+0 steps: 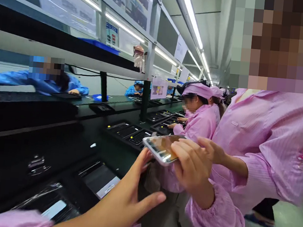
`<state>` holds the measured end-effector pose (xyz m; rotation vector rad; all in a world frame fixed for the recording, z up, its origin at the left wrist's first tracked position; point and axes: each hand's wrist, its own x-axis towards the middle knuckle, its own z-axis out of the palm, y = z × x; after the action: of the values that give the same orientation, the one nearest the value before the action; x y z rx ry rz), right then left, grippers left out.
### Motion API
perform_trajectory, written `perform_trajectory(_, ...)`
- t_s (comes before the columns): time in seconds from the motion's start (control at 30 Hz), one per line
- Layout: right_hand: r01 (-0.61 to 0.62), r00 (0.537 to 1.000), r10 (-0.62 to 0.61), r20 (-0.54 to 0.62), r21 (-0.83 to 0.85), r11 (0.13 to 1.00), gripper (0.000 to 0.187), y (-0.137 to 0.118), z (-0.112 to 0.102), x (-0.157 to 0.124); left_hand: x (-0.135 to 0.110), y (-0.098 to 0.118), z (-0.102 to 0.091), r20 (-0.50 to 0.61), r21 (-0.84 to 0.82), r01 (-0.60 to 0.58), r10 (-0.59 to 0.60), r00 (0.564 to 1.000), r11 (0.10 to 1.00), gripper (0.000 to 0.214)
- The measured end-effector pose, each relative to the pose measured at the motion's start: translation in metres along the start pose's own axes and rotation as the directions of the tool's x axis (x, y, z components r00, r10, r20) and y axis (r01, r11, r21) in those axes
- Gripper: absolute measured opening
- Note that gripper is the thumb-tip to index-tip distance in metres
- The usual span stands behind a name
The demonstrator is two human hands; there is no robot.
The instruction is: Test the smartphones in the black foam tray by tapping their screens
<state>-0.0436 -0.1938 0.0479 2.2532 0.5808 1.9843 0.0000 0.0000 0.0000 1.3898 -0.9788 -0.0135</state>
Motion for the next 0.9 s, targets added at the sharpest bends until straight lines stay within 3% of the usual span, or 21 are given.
perform_trajectory(0.13,0.012,1.000,-0.002,-0.029,0.329,0.944,0.025,-0.046,0.015,0.002,-0.005,0.012,0.010,-0.206,0.043,0.037,-0.028,0.978,0.998,0.098)
perform_trajectory(0.23,-0.128,0.982,0.181,-0.047,0.539,0.832,0.022,-0.095,0.039,-0.005,-0.026,0.013,0.002,-0.369,0.054,0.090,-0.064,0.927,0.994,0.092)
perform_trajectory(0.3,-0.267,0.948,0.317,0.037,0.636,0.724,0.023,-0.130,0.052,-0.010,-0.045,0.009,-0.006,-0.486,0.000,0.167,-0.146,0.862,0.986,0.083)
perform_trajectory(0.37,-0.398,0.913,0.334,0.234,0.693,0.601,0.022,-0.159,0.060,-0.014,-0.065,0.005,-0.015,-0.610,-0.134,0.229,-0.262,0.748,0.964,0.077)
perform_trajectory(0.4,-0.449,0.894,0.270,0.358,0.712,0.540,0.024,-0.169,0.062,-0.016,-0.075,0.003,-0.019,-0.664,-0.228,0.238,-0.330,0.671,0.944,0.076)
perform_trajectory(0.47,-0.510,0.834,0.007,0.551,0.767,0.390,0.030,-0.179,0.064,-0.020,-0.094,0.006,-0.028,-0.716,-0.437,0.203,-0.476,0.511,0.876,0.069)
perform_trajectory(0.53,-0.567,0.758,-0.272,0.593,0.805,0.176,0.046,-0.178,0.069,-0.026,-0.111,0.015,-0.037,-0.687,-0.631,0.119,-0.624,0.372,0.767,0.060)
perform_trajectory(0.57,-0.608,0.730,-0.345,0.589,0.791,0.064,0.058,-0.176,0.072,-0.030,-0.119,0.021,-0.042,-0.646,-0.709,0.082,-0.692,0.322,0.700,0.058)
perform_trajectory(0.63,-0.699,0.697,-0.339,0.632,0.705,-0.122,0.067,-0.175,0.081,-0.040,-0.133,0.035,-0.051,-0.563,-0.810,0.019,-0.786,0.255,0.586,0.059)
perform_trajectory(0.67,-0.737,0.674,-0.280,0.683,0.645,-0.201,0.061,-0.177,0.086,-0.045,-0.139,0.042,-0.055,-0.531,-0.839,-0.008,-0.814,0.236,0.544,0.062)
perform_trajectory(0.73,-0.775,0.601,-0.148,0.786,0.527,-0.347,0.043,-0.188,0.092,-0.056,-0.152,0.050,-0.061,-0.499,-0.864,-0.063,-0.833,0.239,0.499,0.065)
perform_trajectory(0.83,-0.771,0.494,-0.109,0.862,0.377,-0.513,0.033,-0.213,0.094,-0.070,-0.167,0.049,-0.067,-0.507,-0.861,-0.158,-0.799,0.325,0.483,0.066)
perform_trajectory(0.9,-0.758,0.476,-0.155,0.866,0.314,-0.572,0.035,-0.229,0.092,-0.075,-0.175,0.045,-0.069,-0.504,-0.863,-0.196,-0.769,0.393,0.465,0.069)
